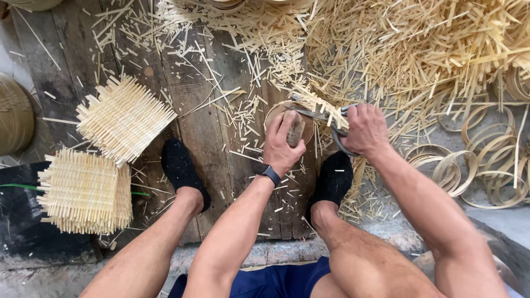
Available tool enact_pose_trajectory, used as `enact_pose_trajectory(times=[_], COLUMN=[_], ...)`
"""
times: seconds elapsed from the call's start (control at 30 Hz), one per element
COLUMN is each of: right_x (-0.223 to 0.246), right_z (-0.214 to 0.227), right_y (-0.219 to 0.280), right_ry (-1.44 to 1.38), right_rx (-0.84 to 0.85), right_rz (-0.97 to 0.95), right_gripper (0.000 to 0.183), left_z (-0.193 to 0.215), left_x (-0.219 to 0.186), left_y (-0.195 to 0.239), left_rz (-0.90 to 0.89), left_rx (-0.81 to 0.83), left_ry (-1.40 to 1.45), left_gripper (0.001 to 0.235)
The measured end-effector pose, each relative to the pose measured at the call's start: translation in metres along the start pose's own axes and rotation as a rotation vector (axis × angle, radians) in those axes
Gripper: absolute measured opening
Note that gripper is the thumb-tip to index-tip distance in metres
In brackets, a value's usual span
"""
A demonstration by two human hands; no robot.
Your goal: The person assembles small round bamboo baskets by placing woven bamboo mats into circular bamboo rings, then uses shears to trim excess bamboo strands around the edges. The person repeats this process for multiple baskets, stacking finished units nearby.
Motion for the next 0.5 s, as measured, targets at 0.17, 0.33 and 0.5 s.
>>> enact_pose_trajectory(times=[0.17, 0.33, 0.5], right_x=[-0.006, -0.015, -0.006], right_z=[-0.007, -0.005, 0.015], right_y=[-0.001, 0.003, 0.001], right_ry=[-0.036, -0.169, -0.091], right_rx=[0.114, 0.271, -0.062], right_rz=[-0.006, -0.126, 0.042], right_gripper=[0.043, 0.061, 0.057], left_z=[0.010, 0.016, 0.022], left_x=[0.003, 0.000, -0.005], left_y=[-0.006, -0.008, -0.013], left_rz=[-0.075, -0.033, -0.103], left_rx=[0.038, 0.080, 0.186], left_ry=[-0.080, -0.055, -0.038], left_gripper=[0.078, 0.078, 0.078])
Point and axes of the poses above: each hand's wrist, its own y-axis away from the middle knuckle, its own z-axis out of the back of the hand, x = y × z, the point moved 2 cm from there along -y, towards the middle knuckle, and after that the axes turned 10 degrees about x, right-handed, at the moved point
